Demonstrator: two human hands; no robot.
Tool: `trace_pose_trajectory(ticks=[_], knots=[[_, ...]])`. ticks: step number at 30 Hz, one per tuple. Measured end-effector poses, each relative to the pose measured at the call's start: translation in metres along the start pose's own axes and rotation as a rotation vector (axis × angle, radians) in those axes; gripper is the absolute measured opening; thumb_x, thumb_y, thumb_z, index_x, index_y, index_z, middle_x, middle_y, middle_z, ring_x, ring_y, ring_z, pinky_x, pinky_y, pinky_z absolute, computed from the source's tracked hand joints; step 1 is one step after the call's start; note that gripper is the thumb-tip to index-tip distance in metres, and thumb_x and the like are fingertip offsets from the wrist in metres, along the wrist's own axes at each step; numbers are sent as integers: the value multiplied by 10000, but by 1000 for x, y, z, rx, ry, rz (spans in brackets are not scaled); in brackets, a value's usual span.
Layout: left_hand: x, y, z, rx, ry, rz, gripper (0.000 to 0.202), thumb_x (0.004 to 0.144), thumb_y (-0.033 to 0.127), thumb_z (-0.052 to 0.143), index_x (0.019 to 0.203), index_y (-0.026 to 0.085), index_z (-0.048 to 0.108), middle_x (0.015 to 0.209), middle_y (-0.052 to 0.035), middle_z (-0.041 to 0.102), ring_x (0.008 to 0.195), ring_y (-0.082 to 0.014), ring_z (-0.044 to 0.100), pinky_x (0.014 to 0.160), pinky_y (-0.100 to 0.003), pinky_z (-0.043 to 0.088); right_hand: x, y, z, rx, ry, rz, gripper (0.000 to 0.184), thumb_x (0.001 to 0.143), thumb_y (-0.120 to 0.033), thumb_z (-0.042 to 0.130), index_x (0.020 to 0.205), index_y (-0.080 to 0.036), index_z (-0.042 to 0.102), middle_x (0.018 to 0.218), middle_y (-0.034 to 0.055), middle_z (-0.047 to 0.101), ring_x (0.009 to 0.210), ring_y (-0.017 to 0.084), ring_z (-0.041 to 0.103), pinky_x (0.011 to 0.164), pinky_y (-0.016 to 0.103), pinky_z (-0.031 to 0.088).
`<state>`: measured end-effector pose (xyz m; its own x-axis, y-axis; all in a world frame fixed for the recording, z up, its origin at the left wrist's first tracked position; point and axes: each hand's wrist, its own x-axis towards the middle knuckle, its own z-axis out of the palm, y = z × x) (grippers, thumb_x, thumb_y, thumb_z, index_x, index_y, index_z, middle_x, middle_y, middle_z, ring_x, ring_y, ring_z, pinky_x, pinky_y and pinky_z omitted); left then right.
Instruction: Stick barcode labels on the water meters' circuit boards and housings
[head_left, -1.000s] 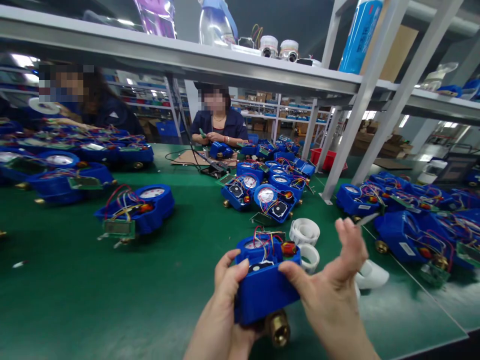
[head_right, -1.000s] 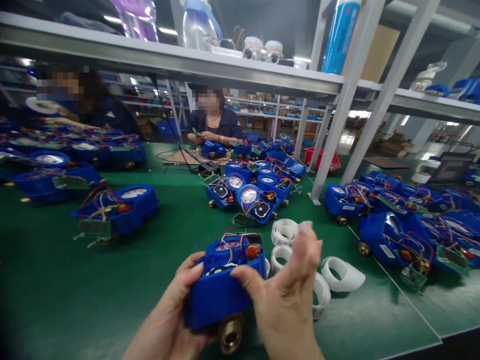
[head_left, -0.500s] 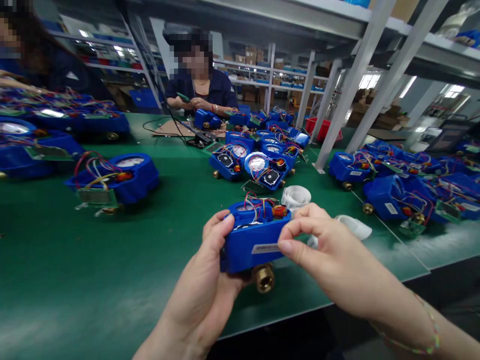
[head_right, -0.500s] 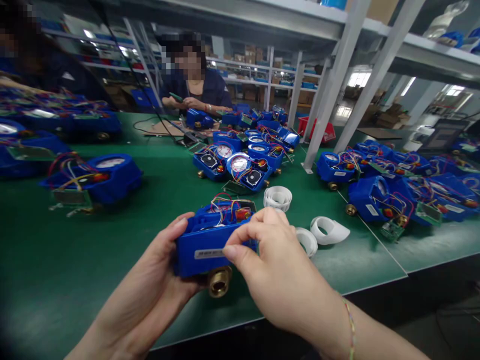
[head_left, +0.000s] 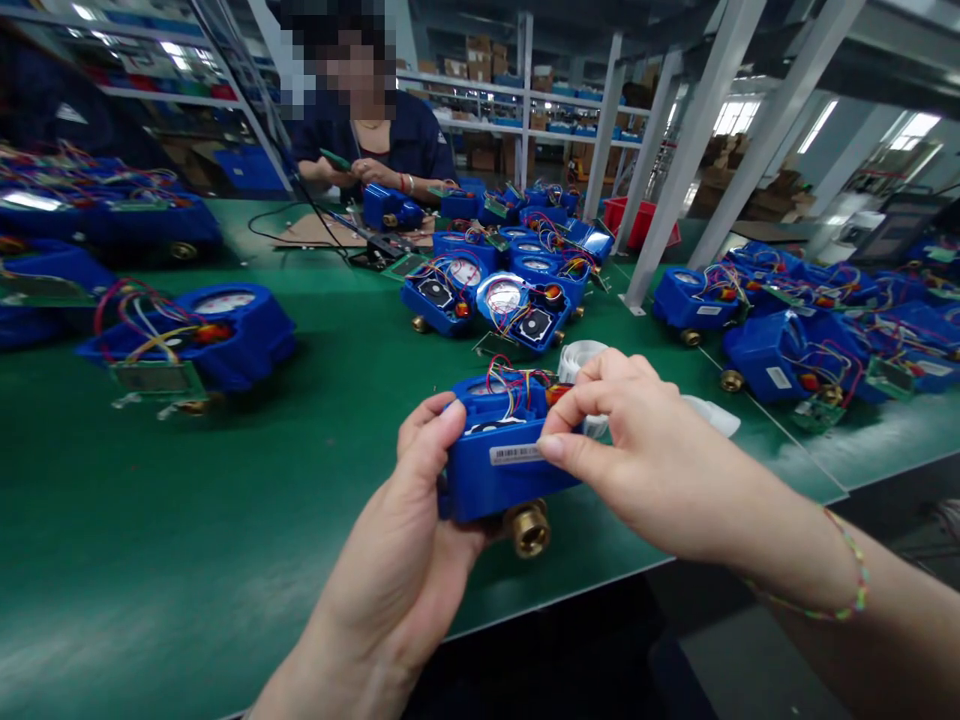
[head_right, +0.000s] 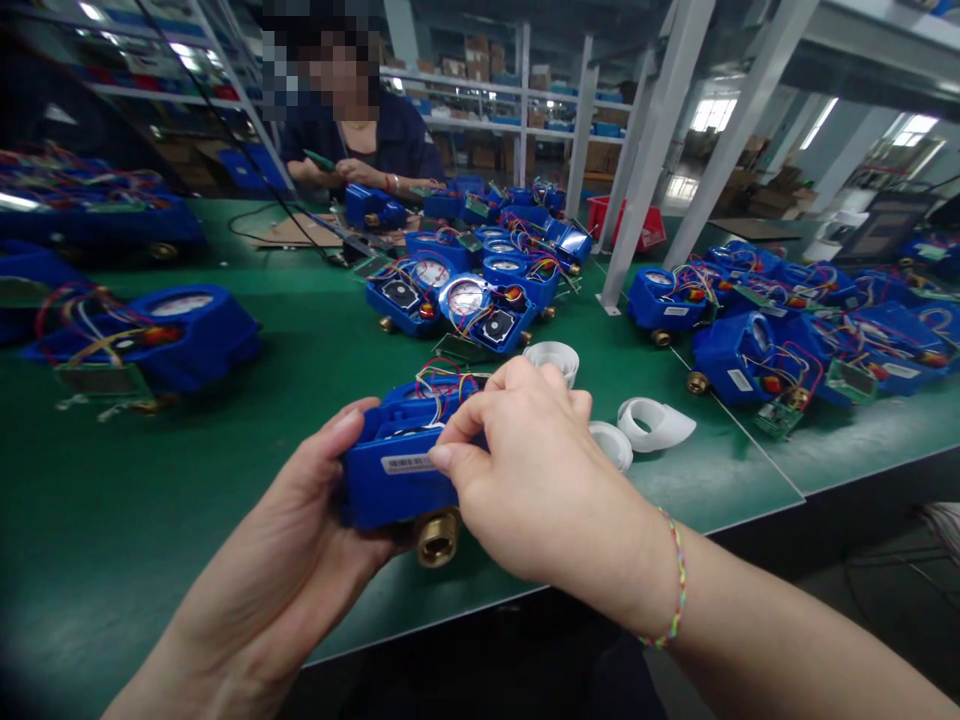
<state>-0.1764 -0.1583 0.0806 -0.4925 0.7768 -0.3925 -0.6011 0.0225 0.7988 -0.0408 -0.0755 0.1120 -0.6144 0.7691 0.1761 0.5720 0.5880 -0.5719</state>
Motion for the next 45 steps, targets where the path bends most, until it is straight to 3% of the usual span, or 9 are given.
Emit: trace_pose_trajectory(ticks=[12, 28, 37, 45], knots=[[0, -2, 0, -4, 9, 9, 335, 821, 303, 701, 1130, 318, 572, 1133, -47, 666, 795, -206, 670, 545, -338, 605, 0, -3, 0, -40, -14, -1, 132, 829, -243, 703, 715, -272, 761, 1012, 48, 643, 1004, 273, 552, 854, 466, 384], [-1, 0, 1, 12, 2, 15, 316, 871, 277, 633, 1172, 308, 545, 1149, -41, 647, 795, -196, 658, 545, -327, 593, -2, -5, 5, -10, 87, -9, 144, 824, -212, 683, 697, -251, 740, 958, 39, 632, 978, 250, 528, 836, 444, 353], [0, -1, 1, 14, -29, 14, 325, 853, 311, 677, 1148, 311, 541, 1171, -45, 626, 823, -195, 647, 540, -311, 593, -1, -1, 5, -8, 81, -33, 137, 810, -209, 675, 699, -255, 740, 929, 39, 635, 940, 245, 530, 842, 444, 384], [-1, 0, -2, 7, -22, 23, 348, 848, 307, 687, 1164, 311, 541, 1195, -52, 626, 852, -201, 650, 563, -320, 595, -6, -8, 9, 6, 154, -18, 147, 811, -173, 688, 682, -239, 710, 889, 34, 602, 942, 246, 524, 828, 436, 365]])
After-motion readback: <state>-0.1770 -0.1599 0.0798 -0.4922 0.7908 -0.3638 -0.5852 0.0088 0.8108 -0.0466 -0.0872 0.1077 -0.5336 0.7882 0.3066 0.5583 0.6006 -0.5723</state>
